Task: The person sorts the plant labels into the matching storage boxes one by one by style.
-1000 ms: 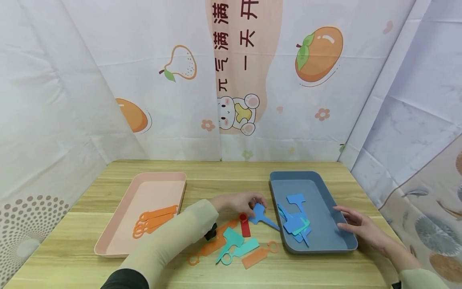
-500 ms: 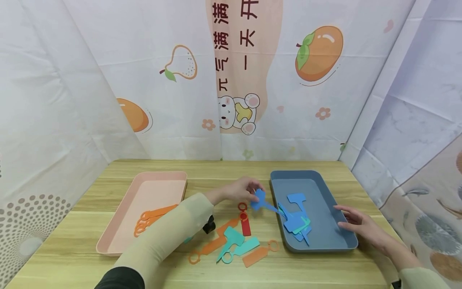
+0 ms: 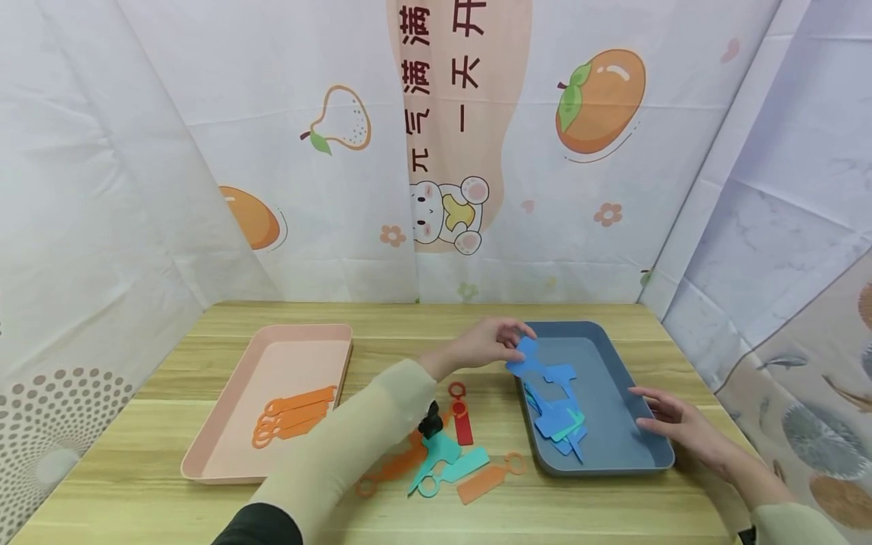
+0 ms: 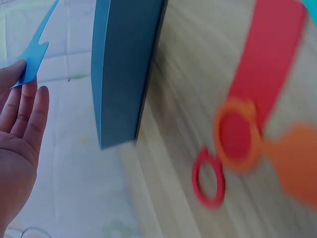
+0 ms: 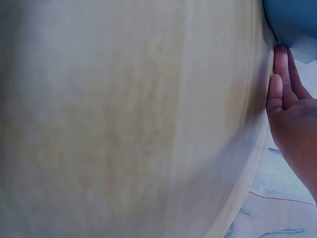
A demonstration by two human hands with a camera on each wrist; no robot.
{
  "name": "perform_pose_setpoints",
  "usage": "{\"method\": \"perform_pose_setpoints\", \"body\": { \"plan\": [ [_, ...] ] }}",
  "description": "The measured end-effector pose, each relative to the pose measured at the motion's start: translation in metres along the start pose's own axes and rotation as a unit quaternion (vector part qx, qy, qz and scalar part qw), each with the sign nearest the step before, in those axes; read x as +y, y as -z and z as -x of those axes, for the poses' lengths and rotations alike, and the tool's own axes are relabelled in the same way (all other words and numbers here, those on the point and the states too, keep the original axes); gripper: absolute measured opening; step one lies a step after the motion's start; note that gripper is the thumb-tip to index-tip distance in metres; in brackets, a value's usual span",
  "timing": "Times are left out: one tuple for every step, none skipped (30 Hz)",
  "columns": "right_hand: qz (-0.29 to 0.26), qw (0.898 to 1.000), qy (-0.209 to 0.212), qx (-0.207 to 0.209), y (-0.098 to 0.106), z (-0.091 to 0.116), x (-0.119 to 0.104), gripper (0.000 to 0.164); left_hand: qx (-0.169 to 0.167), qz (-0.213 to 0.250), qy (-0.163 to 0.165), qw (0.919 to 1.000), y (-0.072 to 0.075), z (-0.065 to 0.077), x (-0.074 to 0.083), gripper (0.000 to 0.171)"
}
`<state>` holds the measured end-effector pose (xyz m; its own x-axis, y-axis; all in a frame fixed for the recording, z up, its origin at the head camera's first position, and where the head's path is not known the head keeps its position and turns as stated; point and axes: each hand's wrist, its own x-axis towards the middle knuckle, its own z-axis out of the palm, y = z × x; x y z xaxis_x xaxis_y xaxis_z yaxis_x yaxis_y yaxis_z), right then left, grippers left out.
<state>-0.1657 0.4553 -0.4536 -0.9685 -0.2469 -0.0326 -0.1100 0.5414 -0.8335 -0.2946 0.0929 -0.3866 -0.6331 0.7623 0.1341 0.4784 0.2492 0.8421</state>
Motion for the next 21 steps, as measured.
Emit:
{"method": "perform_pose_setpoints", "body": {
  "plan": [
    [0.000,1.000,0.000,0.000,0.000,0.000,0.000,0.048,0.004,0.004,0.005,1.0000,-0.004,-0.003,0.002,0.030],
    [-0.001,1.000,0.001,0.000,0.000,0.000,-0.001,0.048,0.007,0.006,0.014,0.9999,-0.009,-0.005,0.003,0.030],
    [-0.001,1.000,0.001,0.000,0.000,0.000,-0.001,0.048,0.007,0.008,0.017,0.9998,-0.013,-0.007,0.004,0.031],
    [-0.002,1.000,0.002,0.000,0.000,0.000,-0.001,0.048,0.005,0.007,0.021,0.9997,-0.018,-0.008,0.005,0.031],
    [-0.002,1.000,0.002,0.000,0.000,0.000,-0.002,0.048,0.001,0.002,0.022,0.9997,-0.023,-0.010,0.005,0.032],
    [-0.002,1.000,0.002,0.001,0.000,0.000,-0.002,0.047,-0.004,-0.002,0.023,0.9997,-0.027,-0.011,0.005,0.033],
    [-0.002,1.000,0.002,0.000,0.000,0.001,-0.002,0.047,-0.010,-0.006,0.022,0.9997,-0.032,-0.013,0.005,0.033],
    [-0.003,1.000,0.002,0.000,0.000,0.001,-0.002,0.047,-0.017,-0.013,0.021,0.9996,-0.036,-0.014,0.004,0.033],
    [-0.003,1.000,0.002,0.000,0.000,0.001,-0.002,0.047,-0.024,-0.021,0.018,0.9993,-0.040,-0.016,0.003,0.034],
    [-0.004,1.000,0.003,0.000,0.000,0.001,-0.002,0.047,-0.031,-0.027,0.019,0.9990,-0.043,-0.017,0.002,0.034],
    [-0.004,1.000,0.003,-0.001,0.000,0.001,-0.002,0.047,-0.036,-0.033,0.020,0.9986,-0.047,-0.018,0.002,0.034],
    [-0.004,1.000,0.003,-0.002,0.000,0.001,-0.002,0.047,-0.041,-0.041,0.022,0.9981,-0.050,-0.019,0.002,0.033],
    [-0.005,1.000,0.003,-0.003,0.000,0.001,-0.001,0.047,-0.045,-0.051,0.024,0.9974,-0.052,-0.020,0.001,0.033],
    [-0.006,1.000,0.003,-0.003,0.000,0.001,-0.001,0.047,-0.050,-0.059,0.026,0.9966,-0.055,-0.022,0.001,0.032],
    [-0.005,1.000,0.002,-0.004,0.000,0.001,-0.001,0.047,-0.055,-0.070,0.029,0.9956,-0.057,-0.022,0.000,0.032],
    [-0.005,1.000,0.001,-0.004,0.000,0.001,-0.001,0.048,-0.060,-0.081,0.029,0.9945,-0.058,-0.023,0.000,0.032],
    [-0.005,1.000,0.001,-0.005,0.001,0.001,0.000,0.048,-0.065,-0.095,0.030,0.9929,-0.060,-0.024,0.000,0.032],
    [-0.004,1.000,0.000,-0.005,0.001,0.001,0.000,0.048,-0.071,-0.112,0.028,0.9908,-0.061,-0.025,-0.001,0.033],
    [-0.005,1.000,-0.001,-0.005,0.001,0.000,0.000,0.048,-0.076,-0.124,0.027,0.9890,-0.062,-0.026,-0.001,0.033],
    [-0.005,1.000,-0.001,-0.005,0.001,0.000,0.001,0.048,-0.081,-0.136,0.025,0.9870,-0.063,-0.027,-0.002,0.033],
    [-0.005,1.000,-0.001,-0.005,0.001,0.000,0.001,0.048,-0.086,-0.149,0.024,0.9847,-0.064,-0.027,-0.002,0.033]
  ]
}}
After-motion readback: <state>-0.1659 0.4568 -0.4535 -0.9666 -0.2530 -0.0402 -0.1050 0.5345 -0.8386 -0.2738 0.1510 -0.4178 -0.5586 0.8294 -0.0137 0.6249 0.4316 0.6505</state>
